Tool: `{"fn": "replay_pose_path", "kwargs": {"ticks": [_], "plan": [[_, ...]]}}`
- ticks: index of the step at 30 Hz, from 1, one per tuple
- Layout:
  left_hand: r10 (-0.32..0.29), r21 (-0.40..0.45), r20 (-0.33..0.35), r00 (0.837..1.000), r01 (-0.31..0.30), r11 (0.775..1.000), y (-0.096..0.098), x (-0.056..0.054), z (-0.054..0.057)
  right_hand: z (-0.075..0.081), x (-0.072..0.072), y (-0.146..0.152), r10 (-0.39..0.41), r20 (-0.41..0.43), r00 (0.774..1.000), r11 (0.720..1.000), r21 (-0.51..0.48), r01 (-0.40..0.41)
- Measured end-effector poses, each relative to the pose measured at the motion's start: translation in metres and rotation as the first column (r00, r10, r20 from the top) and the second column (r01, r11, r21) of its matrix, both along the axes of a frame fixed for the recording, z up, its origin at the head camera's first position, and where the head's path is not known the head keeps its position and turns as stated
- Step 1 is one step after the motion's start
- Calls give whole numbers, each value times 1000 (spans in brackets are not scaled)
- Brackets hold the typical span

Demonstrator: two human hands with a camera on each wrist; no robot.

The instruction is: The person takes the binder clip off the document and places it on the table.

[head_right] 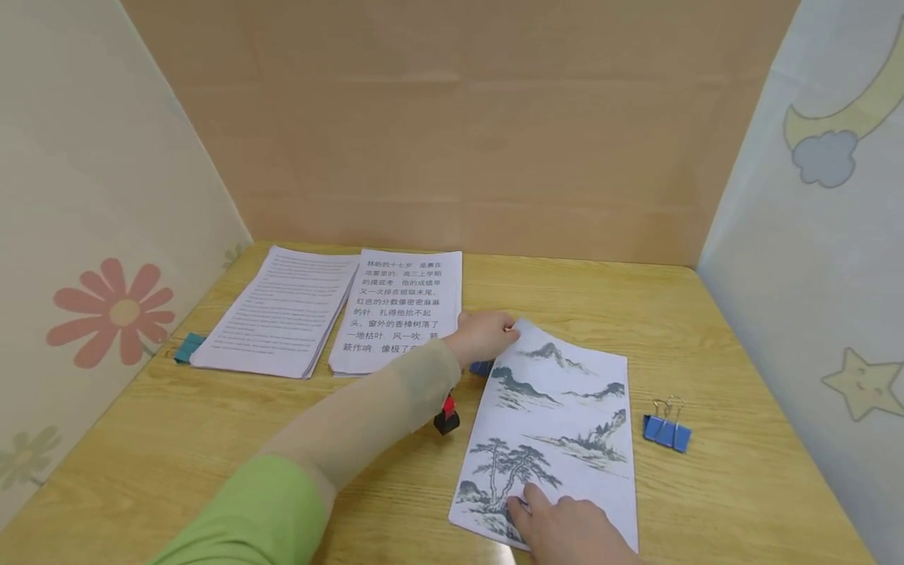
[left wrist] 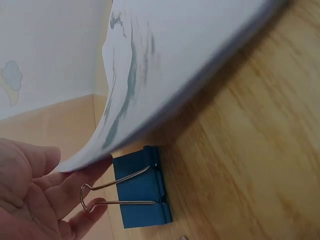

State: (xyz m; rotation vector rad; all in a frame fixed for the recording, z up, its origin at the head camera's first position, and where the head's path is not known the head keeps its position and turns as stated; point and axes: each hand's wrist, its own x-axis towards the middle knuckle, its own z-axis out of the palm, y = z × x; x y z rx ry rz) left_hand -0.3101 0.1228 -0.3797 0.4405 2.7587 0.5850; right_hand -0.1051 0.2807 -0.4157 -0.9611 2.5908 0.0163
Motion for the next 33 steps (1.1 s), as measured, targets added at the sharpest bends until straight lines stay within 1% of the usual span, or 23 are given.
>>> {"fn": "replay_pose_path", "kwargs": {"ticks": [6, 8, 11, 14, 15, 18, 19, 21, 22, 23, 25, 26, 28, 30, 32, 33], "plan": [[-25, 2, 49, 999, 25, 1000, -4, 0, -3, 3, -5, 8, -80, -78, 994, 997, -24, 79], [-28, -5, 54, 998, 29, 1000, -6, 1, -4, 5, -7, 9, -91, -94, 991, 996, -34, 88], [-33, 0, 35, 999, 33, 999, -8, 2, -4, 7, -10, 12, -70, -158, 985, 996, -61, 61], [-45, 36, -6, 999, 46, 998, -12, 6, -1, 7, -15, 17, -40, -234, 971, 995, -96, 18], [-55, 48, -23, 998, 56, 997, -14, 8, 1, 7, -17, 18, -30, -261, 965, 994, -107, 2], [-99, 59, -69, 993, 103, 993, -20, 15, 6, 7, -24, 24, -18, -294, 955, 992, -123, -19], [-127, 50, -86, 988, 132, 990, -23, 18, 7, 7, -27, 25, -16, -303, 953, 992, -125, -23], [-207, 11, -120, 971, 210, 978, -28, 24, 7, 8, -33, 29, -14, -314, 949, 992, -123, -26], [-258, -17, -139, 956, 258, 966, -30, 27, 7, 8, -36, 31, -12, -323, 946, 992, -123, -29], [-312, -49, -159, 937, 308, 950, -33, 31, 6, 8, -39, 33, -11, -330, 944, 992, -123, -31], [-429, -135, -188, 884, 410, 902, -36, 39, 2, 8, -45, 37, -11, -340, 940, 992, -124, -33], [-485, -171, -190, 853, 458, 872, -38, 44, 0, 8, -48, 38, -13, -338, 941, 992, -122, -30], [-588, -247, -174, 790, 543, 803, -39, 54, -4, 8, -54, 42, -12, -335, 942, 993, -115, -29], [-662, -305, -127, 738, 606, 735, -40, 62, -8, 8, -60, 45, -16, -319, 948, 993, -115, -22], [-717, -339, -84, 692, 657, 674, -39, 68, -12, 8, -65, 48, -23, -306, 952, 993, -115, -13], [-738, -358, -69, 672, 674, 647, -38, 70, -14, 8, -68, 50, -26, -305, 952, 993, -117, -10]]}}
